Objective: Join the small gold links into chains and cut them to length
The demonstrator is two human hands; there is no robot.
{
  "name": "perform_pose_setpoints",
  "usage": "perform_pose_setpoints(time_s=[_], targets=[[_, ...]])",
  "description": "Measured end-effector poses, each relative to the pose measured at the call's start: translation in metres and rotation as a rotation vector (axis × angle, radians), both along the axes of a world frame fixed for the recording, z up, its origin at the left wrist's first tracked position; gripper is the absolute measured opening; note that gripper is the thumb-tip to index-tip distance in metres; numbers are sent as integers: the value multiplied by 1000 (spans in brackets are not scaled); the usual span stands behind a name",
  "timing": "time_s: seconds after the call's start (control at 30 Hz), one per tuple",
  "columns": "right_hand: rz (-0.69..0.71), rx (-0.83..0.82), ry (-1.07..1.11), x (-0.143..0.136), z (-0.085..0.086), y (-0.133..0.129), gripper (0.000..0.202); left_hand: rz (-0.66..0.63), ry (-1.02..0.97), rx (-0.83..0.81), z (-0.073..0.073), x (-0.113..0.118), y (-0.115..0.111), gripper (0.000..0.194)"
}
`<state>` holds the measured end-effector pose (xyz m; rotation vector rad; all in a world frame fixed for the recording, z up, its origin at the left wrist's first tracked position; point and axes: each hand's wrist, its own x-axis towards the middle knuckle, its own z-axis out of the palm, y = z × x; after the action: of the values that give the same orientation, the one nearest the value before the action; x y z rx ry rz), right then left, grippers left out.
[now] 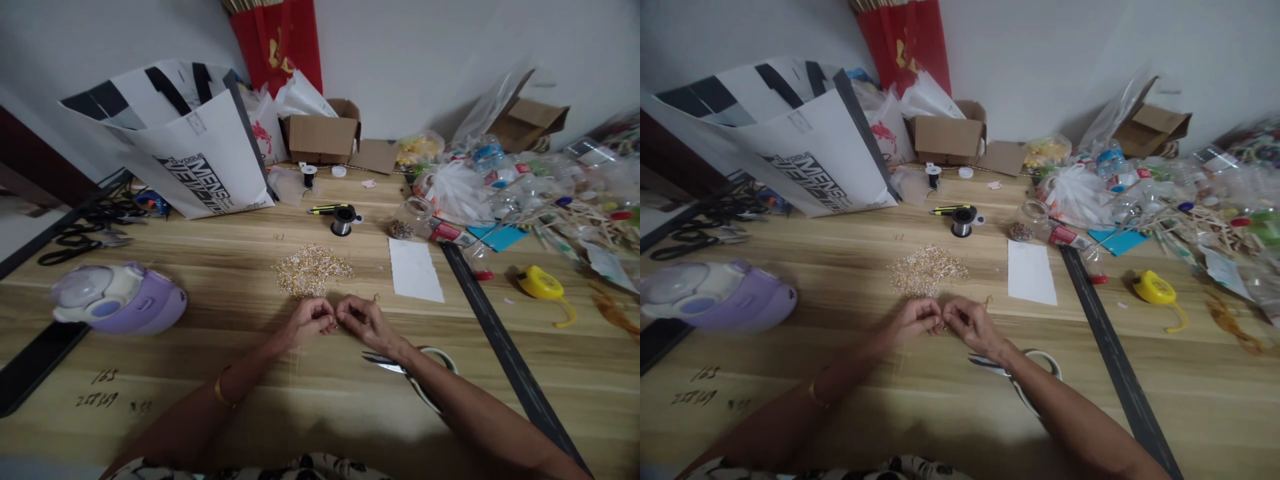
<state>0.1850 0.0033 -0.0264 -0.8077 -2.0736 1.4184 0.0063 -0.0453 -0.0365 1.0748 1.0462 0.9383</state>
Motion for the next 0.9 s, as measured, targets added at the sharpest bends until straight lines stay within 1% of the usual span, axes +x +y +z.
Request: perform_pose_setpoints(time_s=[0.1, 0.2, 0.4, 0.5, 0.73, 0.9], targets=[[-78, -97, 53, -1, -1, 1, 32, -9, 5, 7, 2, -1, 1, 32], [-108, -137, 74, -1, -2, 3, 33, -15, 1, -4, 2, -3, 2, 35], [-120, -103, 70, -1, -1, 3, 31, -38, -91, -52, -5, -8, 4, 39], [-134, -86, 63, -2, 0, 3, 30, -55, -90, -49, -7, -9, 5, 40], [-121, -23, 1, -6, 5, 0, 27, -57, 0, 26, -3, -4, 2, 39], [-95, 30, -76, -4, 14, 1, 26, -56, 5, 15, 0, -3, 0, 43]])
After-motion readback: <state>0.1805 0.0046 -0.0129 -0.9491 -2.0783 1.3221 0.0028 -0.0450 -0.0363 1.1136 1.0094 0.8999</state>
